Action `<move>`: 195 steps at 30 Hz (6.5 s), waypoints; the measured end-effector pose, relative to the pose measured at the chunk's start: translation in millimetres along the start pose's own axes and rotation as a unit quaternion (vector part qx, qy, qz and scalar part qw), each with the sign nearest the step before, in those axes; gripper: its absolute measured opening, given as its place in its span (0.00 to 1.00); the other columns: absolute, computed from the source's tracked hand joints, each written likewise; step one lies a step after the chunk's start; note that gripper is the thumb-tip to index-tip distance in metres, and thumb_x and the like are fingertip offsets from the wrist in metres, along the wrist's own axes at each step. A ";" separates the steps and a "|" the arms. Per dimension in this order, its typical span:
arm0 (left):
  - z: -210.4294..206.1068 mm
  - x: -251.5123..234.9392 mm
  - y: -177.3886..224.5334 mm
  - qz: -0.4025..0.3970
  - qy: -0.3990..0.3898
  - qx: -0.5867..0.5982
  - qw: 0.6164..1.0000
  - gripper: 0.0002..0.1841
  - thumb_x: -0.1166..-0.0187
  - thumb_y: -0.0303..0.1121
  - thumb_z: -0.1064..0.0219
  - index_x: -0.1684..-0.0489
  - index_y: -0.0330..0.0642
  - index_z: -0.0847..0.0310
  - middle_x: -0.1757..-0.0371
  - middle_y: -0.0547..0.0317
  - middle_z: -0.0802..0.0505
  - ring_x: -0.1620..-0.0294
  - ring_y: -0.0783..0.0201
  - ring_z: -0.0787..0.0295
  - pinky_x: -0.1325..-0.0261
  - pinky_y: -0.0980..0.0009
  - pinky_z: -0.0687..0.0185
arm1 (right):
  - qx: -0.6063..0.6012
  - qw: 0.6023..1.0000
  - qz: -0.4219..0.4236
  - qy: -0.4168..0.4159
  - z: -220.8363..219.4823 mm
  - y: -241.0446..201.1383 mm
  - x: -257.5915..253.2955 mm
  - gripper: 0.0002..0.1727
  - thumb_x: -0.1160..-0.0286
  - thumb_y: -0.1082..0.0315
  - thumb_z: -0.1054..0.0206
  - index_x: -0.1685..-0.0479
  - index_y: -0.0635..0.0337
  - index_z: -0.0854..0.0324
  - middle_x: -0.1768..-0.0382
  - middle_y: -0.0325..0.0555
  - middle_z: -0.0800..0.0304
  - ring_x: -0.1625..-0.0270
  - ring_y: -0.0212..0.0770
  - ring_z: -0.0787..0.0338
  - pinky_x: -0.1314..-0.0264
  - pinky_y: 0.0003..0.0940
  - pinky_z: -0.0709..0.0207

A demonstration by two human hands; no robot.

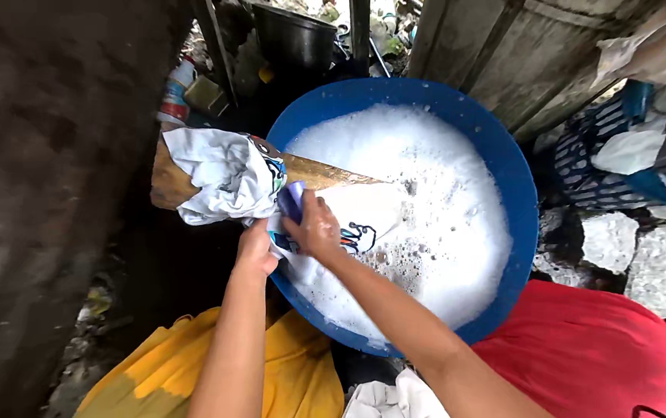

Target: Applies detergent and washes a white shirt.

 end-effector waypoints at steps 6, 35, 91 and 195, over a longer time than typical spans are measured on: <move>2.8 0.1 -0.6 0.012 0.011 -0.023 1.000 0.26 0.07 0.49 0.50 0.16 0.45 0.36 0.22 0.50 0.21 0.23 0.55 0.23 0.25 0.50 0.24 | 0.025 0.969 -0.201 0.143 101.3 134.0 -38.5 0.40 0.26 0.57 0.25 0.17 0.67 0.37 0.35 0.75 0.16 0.33 0.73 0.15 0.34 0.72 0.23; -4.6 -4.6 3.5 0.004 0.064 -0.032 0.997 0.26 0.09 0.47 0.46 0.17 0.42 0.35 0.23 0.45 0.21 0.23 0.51 0.23 0.27 0.45 0.23 | -0.080 0.961 -0.233 0.124 148.8 187.9 -28.4 0.44 0.30 0.62 0.22 0.15 0.68 0.39 0.30 0.73 0.20 0.28 0.68 0.17 0.26 0.67 0.25; -6.5 16.3 10.6 -0.082 -0.059 -0.149 0.984 0.27 0.07 0.50 0.50 0.16 0.44 0.34 0.24 0.43 0.19 0.26 0.50 0.21 0.25 0.47 0.26 | -0.223 0.951 -0.114 0.180 180.0 105.0 2.6 0.37 0.32 0.59 0.21 0.24 0.69 0.28 0.41 0.66 0.12 0.41 0.58 0.10 0.35 0.59 0.17; -14.8 -17.5 -6.3 0.033 0.018 0.036 0.999 0.27 0.09 0.52 0.47 0.22 0.42 0.29 0.30 0.51 0.14 0.30 0.59 0.16 0.29 0.54 0.18 | 0.017 0.978 -0.167 0.123 88.0 111.6 -49.6 0.42 0.28 0.55 0.24 0.18 0.68 0.35 0.37 0.74 0.15 0.34 0.73 0.14 0.34 0.74 0.23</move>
Point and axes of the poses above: each hand's wrist, its own x-axis away from the middle knuckle, its own z-axis out of the back of the hand, y = z × x, the point moved 6 cm from there along -x, towards the middle knuckle
